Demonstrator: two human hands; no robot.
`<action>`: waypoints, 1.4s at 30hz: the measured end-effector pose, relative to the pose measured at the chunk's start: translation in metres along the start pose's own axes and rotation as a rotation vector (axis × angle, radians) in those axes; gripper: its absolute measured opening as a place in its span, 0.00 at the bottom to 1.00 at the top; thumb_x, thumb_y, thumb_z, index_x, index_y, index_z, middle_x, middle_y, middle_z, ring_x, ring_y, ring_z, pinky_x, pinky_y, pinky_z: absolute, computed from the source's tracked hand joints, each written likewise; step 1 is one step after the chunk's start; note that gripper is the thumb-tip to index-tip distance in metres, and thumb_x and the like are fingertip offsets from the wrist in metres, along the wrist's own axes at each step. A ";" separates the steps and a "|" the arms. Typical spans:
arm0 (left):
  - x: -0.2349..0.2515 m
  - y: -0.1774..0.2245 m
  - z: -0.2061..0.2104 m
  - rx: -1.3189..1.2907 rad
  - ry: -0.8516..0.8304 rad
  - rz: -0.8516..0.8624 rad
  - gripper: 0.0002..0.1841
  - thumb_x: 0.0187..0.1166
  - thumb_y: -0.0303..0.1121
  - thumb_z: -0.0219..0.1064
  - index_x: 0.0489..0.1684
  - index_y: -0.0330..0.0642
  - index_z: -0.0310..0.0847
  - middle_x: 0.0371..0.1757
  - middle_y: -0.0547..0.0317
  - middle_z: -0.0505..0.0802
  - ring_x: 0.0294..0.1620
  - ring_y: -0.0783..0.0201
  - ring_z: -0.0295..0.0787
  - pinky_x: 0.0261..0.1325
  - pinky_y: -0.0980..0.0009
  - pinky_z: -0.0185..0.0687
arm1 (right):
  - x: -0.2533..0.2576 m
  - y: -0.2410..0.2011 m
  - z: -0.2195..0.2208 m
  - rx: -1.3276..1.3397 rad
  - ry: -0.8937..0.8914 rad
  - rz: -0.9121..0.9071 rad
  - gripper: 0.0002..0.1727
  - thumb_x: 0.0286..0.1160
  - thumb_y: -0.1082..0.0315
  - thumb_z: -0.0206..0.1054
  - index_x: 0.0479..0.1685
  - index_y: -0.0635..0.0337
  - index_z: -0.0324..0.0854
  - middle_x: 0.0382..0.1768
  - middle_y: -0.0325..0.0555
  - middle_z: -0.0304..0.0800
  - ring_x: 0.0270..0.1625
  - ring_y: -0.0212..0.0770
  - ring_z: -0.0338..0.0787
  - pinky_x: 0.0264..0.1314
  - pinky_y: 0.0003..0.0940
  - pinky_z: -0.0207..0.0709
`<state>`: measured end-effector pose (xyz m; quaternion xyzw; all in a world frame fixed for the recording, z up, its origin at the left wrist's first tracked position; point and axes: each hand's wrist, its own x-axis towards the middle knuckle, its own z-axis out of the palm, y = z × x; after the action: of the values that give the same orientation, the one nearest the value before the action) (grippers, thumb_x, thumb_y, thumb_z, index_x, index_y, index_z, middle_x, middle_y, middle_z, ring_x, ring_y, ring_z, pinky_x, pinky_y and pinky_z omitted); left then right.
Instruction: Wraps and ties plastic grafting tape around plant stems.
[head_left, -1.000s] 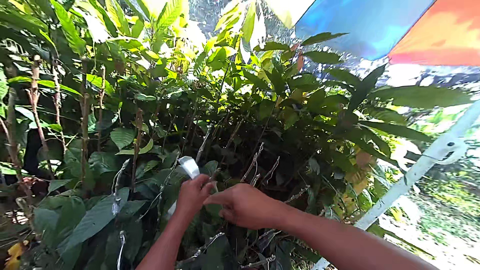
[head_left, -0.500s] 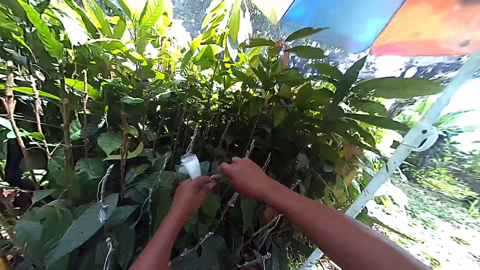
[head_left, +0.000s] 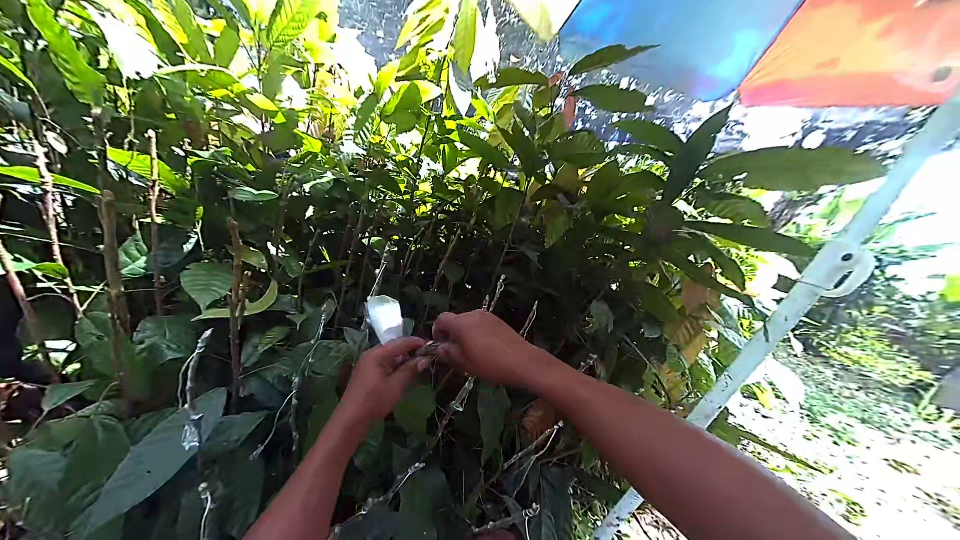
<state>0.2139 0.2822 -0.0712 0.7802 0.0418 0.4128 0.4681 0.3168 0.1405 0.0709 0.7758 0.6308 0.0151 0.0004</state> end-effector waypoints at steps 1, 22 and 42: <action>0.002 -0.002 -0.001 0.026 0.035 0.009 0.14 0.81 0.37 0.68 0.60 0.45 0.87 0.42 0.65 0.92 0.29 0.79 0.81 0.35 0.79 0.79 | -0.005 0.005 -0.002 0.083 -0.011 0.018 0.15 0.89 0.64 0.60 0.61 0.63 0.84 0.46 0.55 0.91 0.49 0.49 0.90 0.58 0.49 0.81; -0.005 0.007 0.006 -0.142 0.150 0.017 0.09 0.79 0.31 0.70 0.48 0.36 0.90 0.42 0.61 0.95 0.31 0.74 0.90 0.37 0.74 0.90 | 0.043 -0.007 -0.006 -0.321 0.088 -0.127 0.10 0.86 0.63 0.65 0.50 0.54 0.91 0.70 0.55 0.79 0.57 0.60 0.88 0.51 0.61 0.85; -0.005 -0.013 0.014 -0.387 0.290 0.142 0.06 0.78 0.26 0.68 0.46 0.38 0.89 0.39 0.68 0.95 0.24 0.80 0.84 0.27 0.82 0.81 | 0.018 0.013 0.041 0.852 -0.019 -0.058 0.12 0.81 0.66 0.67 0.55 0.64 0.81 0.47 0.41 0.86 0.45 0.28 0.85 0.51 0.25 0.80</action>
<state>0.2239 0.2776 -0.0868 0.6098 -0.0262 0.5527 0.5674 0.3341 0.1563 0.0310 0.6886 0.6022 -0.2542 -0.3140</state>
